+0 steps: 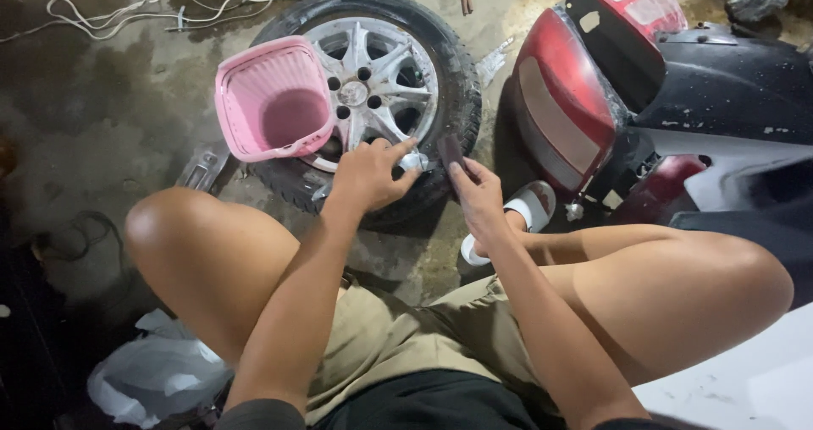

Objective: The person sands a silver car part with a sanding block while sitting on the floor. They hold the part with one hand and sand with the other, then dip the sanding block into a pink bucket of water and continue sanding.

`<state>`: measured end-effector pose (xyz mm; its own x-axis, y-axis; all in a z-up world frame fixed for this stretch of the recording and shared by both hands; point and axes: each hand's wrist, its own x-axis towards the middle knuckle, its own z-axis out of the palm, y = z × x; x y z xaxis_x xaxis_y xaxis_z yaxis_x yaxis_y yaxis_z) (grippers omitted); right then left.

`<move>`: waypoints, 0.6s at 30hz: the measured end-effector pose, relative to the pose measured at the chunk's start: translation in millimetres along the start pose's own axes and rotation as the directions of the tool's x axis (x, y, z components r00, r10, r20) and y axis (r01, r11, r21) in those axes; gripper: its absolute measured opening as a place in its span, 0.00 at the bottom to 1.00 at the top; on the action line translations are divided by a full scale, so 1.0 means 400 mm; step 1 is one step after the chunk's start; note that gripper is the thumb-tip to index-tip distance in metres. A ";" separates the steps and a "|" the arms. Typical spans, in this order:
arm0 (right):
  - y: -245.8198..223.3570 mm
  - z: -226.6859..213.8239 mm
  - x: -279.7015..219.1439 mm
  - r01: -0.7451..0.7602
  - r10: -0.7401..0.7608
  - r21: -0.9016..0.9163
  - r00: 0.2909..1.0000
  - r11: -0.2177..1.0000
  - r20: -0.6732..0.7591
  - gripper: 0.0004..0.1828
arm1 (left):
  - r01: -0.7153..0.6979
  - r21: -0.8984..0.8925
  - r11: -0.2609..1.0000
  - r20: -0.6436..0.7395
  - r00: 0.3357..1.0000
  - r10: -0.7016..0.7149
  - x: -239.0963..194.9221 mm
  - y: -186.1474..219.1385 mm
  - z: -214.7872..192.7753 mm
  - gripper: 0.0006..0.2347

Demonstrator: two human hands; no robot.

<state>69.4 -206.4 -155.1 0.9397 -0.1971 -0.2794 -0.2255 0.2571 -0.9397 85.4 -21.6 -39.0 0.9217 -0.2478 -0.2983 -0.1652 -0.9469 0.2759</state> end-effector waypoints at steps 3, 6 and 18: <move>0.019 0.014 0.054 0.034 -0.034 0.052 0.999 0.998 -0.012 0.14 | -0.002 0.039 0.999 -0.004 1.000 0.002 -0.010 0.000 0.010 0.25; 0.032 -0.001 0.027 0.047 -0.047 -0.001 0.999 0.999 -0.005 0.13 | 0.007 -0.004 1.000 -0.018 1.000 -0.008 0.002 -0.012 0.013 0.24; 0.044 -0.030 0.025 -0.013 0.014 0.015 0.999 1.000 -0.042 0.14 | -0.034 0.049 0.998 -0.015 0.999 0.035 0.015 -0.007 0.014 0.25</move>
<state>71.7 -215.1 -176.7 0.9247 -0.2334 -0.3007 -0.2341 0.2742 -0.9327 89.3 -21.6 -46.8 0.9207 -0.2775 -0.2744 -0.2135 -0.9468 0.2409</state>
